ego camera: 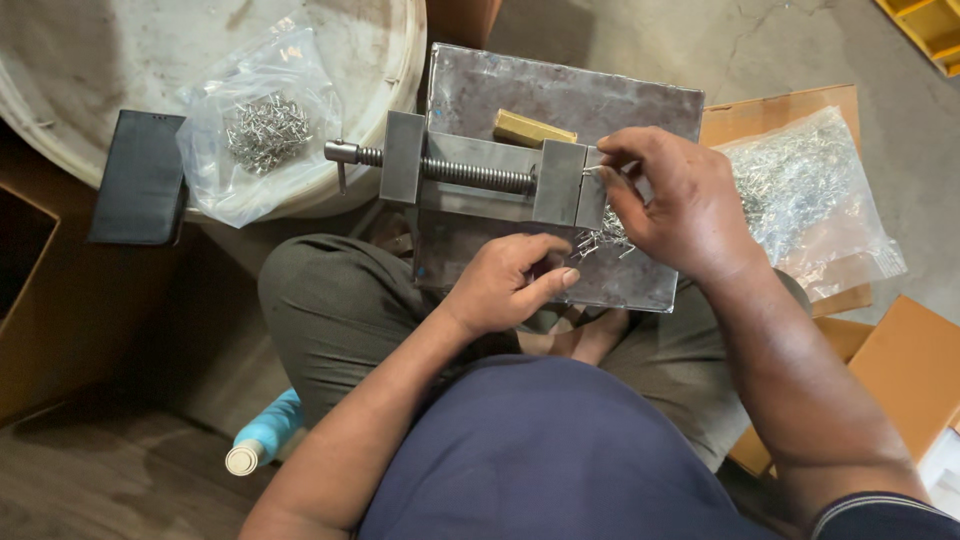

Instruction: The person connects individual metal wire links together by hand and with a tabletop vise, picking links from a pile and threading them through existing ones.

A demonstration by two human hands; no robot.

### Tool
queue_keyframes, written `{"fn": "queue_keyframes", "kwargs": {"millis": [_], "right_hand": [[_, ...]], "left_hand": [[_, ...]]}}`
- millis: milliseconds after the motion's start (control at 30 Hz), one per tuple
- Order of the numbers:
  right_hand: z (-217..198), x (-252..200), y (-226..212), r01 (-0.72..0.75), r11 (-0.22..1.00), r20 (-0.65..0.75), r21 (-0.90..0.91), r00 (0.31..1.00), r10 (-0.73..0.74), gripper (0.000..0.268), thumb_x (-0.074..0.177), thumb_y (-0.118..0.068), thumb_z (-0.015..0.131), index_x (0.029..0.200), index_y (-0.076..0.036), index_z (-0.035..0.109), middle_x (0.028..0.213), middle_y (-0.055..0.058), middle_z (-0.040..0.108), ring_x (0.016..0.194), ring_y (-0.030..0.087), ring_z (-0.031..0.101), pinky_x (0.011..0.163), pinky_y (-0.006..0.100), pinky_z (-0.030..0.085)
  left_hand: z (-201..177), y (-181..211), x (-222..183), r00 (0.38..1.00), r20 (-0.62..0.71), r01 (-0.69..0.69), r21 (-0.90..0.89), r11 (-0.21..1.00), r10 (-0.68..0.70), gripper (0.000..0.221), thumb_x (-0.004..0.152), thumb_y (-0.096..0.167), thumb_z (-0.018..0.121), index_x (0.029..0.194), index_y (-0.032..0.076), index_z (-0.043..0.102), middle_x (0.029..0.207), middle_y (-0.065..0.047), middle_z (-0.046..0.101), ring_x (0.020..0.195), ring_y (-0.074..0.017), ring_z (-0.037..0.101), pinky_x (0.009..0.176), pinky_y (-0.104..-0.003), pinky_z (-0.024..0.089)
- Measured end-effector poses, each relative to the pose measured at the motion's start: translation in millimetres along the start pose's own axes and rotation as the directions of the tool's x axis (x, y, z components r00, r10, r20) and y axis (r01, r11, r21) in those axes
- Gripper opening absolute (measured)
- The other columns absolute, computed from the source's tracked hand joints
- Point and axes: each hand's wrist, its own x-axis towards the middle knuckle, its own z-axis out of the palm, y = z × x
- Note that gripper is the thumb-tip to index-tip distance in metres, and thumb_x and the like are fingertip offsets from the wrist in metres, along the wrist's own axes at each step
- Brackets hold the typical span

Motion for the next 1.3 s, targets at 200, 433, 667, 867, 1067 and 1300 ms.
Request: {"fn": "queue_keyframes", "kwargs": {"millis": [200,433,667,867,1067,1300], "right_hand": [[2,3,1,0.043,0.998,0.02,-0.055,0.999,-0.042,0.03,0.097,-0.002,0.077,0.122,-0.005,0.059,0.102,0.01,0.073,0.086,0.023,0.074,0.073,0.033,0.058],[2,1,4,0.048,0.998,0.02,-0.04,0.999,-0.047,0.032,0.098,-0.004,0.077,0.125,-0.006,0.059,0.103,0.01,0.073,0.088,0.023,0.074,0.075,0.033,0.059],[3,3,6,0.02,0.999,0.012,-0.028,1.0,-0.019,0.031,0.1,-0.006,0.076,0.125,-0.007,0.059,0.102,0.009,0.073,0.085,0.023,0.074,0.074,0.034,0.058],[-1,10,-1,0.085,0.973,0.078,-0.213,0.995,-0.07,0.036,0.096,-0.006,0.078,0.128,-0.009,0.064,0.088,0.01,0.067,0.083,0.028,0.068,0.074,0.042,0.053],[-1,-3,10,0.085,0.984,0.054,-0.155,0.996,-0.077,0.04,0.099,-0.005,0.078,0.136,-0.007,0.064,0.102,0.008,0.074,0.092,0.028,0.069,0.08,0.04,0.054],[12,-73,32,-0.204,0.969,-0.161,0.142,0.961,0.226,0.018,0.106,0.002,0.073,0.123,0.0,0.067,0.103,0.011,0.071,0.089,0.018,0.073,0.082,0.028,0.058]], "left_hand": [[-3,0,1,0.999,0.001,0.036,-0.127,0.991,-0.036,0.033,0.095,0.029,0.072,0.114,0.001,0.07,0.09,-0.012,0.073,0.073,-0.0191,0.07,0.067,-0.031,0.056],[-3,1,0,0.997,0.003,0.073,-0.166,0.983,-0.073,0.033,0.095,0.026,0.071,0.114,0.0,0.07,0.086,-0.01,0.073,0.072,-0.0152,0.07,0.067,-0.029,0.056],[-2,1,0,0.997,-0.01,0.07,-0.173,0.982,-0.073,0.031,0.096,0.025,0.072,0.114,0.0,0.069,0.087,-0.009,0.073,0.072,-0.0149,0.068,0.067,-0.029,0.055],[-2,0,-1,0.998,-0.017,0.059,-0.165,0.985,-0.062,0.031,0.096,0.025,0.072,0.115,0.0,0.069,0.089,-0.01,0.073,0.072,-0.0136,0.067,0.066,-0.029,0.055],[2,-6,0,0.993,-0.025,0.108,-0.154,0.982,-0.113,0.031,0.096,0.024,0.073,0.115,-0.001,0.07,0.087,-0.011,0.073,0.073,-0.0169,0.066,0.068,-0.029,0.055],[0,-9,-3,0.998,-0.053,-0.029,-0.165,0.986,0.021,0.028,0.1,0.021,0.072,0.116,-0.001,0.068,0.098,-0.013,0.073,0.086,-0.0188,0.071,0.079,-0.03,0.056]]}}
